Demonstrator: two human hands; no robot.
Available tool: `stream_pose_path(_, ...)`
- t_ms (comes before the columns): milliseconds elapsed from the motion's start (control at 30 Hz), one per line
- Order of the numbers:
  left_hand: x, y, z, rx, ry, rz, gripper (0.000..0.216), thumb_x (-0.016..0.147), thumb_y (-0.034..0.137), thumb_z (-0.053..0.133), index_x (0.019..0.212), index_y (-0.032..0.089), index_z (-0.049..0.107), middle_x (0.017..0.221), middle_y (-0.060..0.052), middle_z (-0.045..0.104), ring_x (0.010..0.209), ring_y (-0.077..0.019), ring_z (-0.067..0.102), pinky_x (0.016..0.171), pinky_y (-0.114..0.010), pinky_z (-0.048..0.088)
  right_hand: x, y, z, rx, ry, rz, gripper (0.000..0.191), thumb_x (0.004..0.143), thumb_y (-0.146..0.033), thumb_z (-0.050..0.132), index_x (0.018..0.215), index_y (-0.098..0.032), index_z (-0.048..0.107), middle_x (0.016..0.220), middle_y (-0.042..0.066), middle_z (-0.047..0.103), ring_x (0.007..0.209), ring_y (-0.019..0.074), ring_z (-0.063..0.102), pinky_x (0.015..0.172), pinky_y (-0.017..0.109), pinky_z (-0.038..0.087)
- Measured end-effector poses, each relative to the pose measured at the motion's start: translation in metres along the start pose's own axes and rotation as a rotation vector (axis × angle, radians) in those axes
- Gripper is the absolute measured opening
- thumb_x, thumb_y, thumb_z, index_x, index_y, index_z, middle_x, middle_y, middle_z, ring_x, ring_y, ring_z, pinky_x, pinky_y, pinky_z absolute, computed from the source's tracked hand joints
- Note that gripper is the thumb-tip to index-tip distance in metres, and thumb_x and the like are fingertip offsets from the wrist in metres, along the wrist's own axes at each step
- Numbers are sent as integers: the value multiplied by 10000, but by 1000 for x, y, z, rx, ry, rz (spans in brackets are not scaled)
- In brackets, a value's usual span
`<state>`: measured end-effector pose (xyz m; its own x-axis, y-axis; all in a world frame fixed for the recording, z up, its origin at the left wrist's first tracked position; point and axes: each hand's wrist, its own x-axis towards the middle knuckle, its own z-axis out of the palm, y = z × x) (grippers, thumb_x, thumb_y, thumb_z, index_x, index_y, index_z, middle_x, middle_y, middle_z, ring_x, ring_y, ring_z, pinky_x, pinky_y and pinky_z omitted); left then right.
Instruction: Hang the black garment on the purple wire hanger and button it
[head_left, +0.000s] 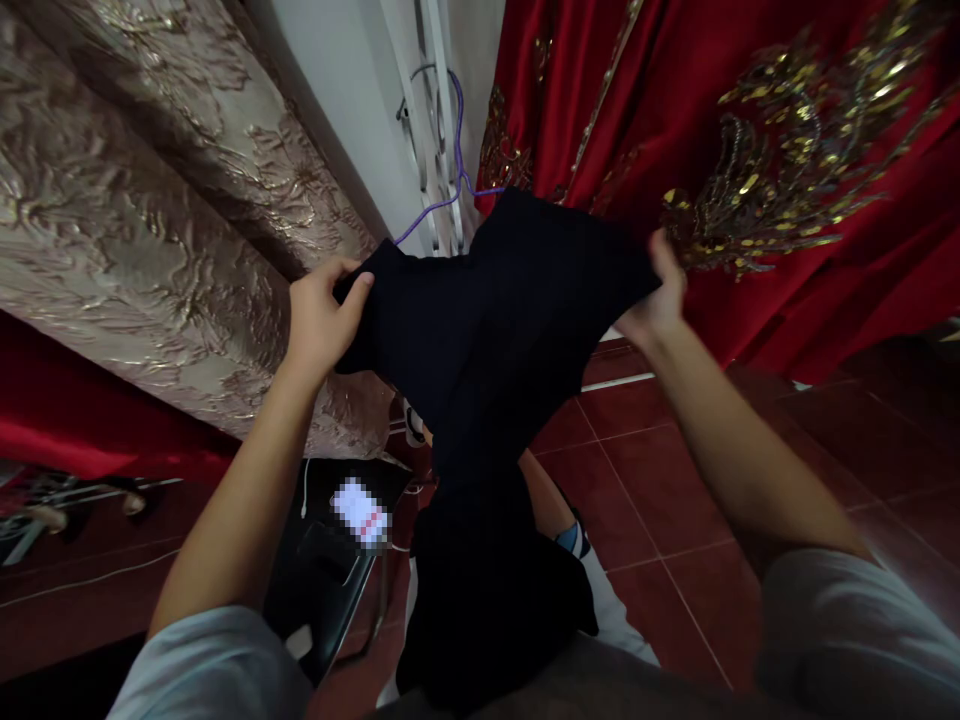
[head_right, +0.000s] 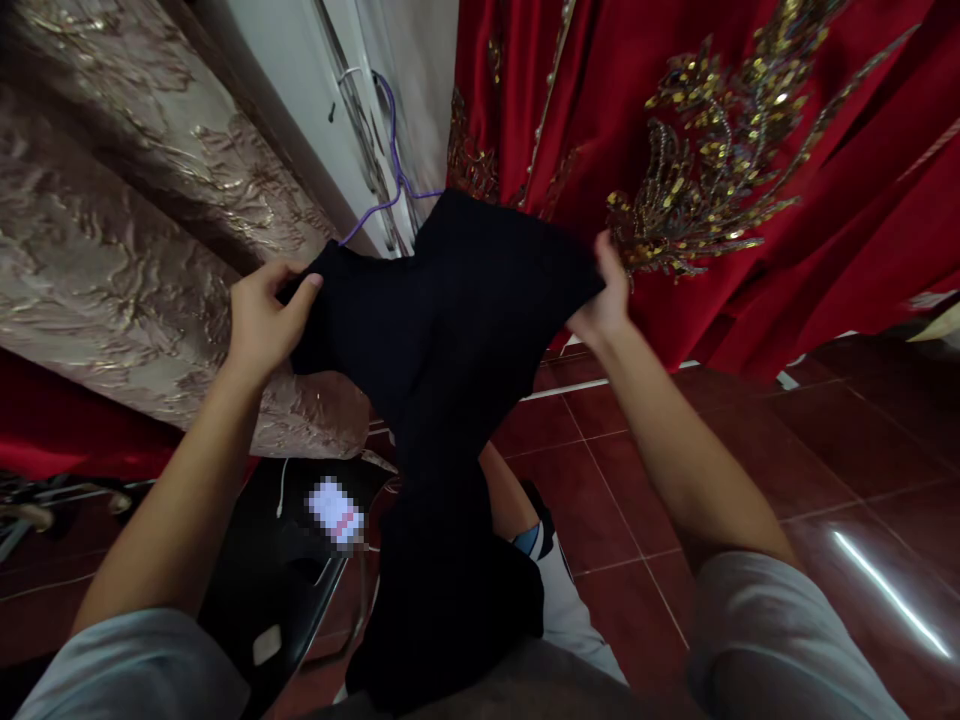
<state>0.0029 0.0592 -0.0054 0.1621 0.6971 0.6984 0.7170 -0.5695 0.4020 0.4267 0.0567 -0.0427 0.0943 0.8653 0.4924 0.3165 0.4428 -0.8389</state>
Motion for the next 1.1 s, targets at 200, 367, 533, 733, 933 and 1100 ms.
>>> stream_pose_path(200,4,15,6,-69,120,46,262,1008,484,579,1041,247,686,1077,-38,721,1096,-261,642,1043,-430,468,9,-51,-20,165,-36,177,369,849,-494,736,732,-144,721,724,78,732,557,89,620,542,293,409)
stream_pose_path(367,9,43,-3,-77,294,174,325,1013,486,619,1177,209,660,1263,-32,639,1272,-235,544,1147,-481,397,-7,-92,-15,376,221,-8,267,793,-372,724,606,-207,631,578,21,571,532,117,544,591,332,461)
stream_pose_path(533,-7,84,-9,-566,-151,-70,375,1057,527,466,1128,209,651,1029,-62,714,971,-218,707,917,-443,559,-71,-127,-6,167,125,-205,132,886,-348,664,816,-241,698,701,9,536,604,136,481,575,306,362)
stream_pose_path(733,-38,138,-23,-756,-438,-338,160,964,338,543,1052,214,591,921,-48,673,729,-163,654,614,-280,537,-128,-153,34,-63,-977,-496,216,1060,-379,465,1014,-235,619,886,37,666,754,170,598,680,309,459)
stream_pose_path(933,-56,154,-80,-680,-1059,-363,148,964,247,507,870,171,595,728,-15,588,666,-128,564,649,-240,493,-79,-92,44,-58,-415,-418,402,991,-488,597,1272,-202,600,1309,131,613,1229,250,582,1028,404,491)
stream_pose_path(1100,-35,121,-98,-494,-941,-204,270,999,374,534,850,170,630,726,-51,647,633,-147,613,599,-265,537,-57,-54,40,137,-587,-44,374,922,-583,657,945,-211,692,876,36,685,841,176,661,773,317,553)
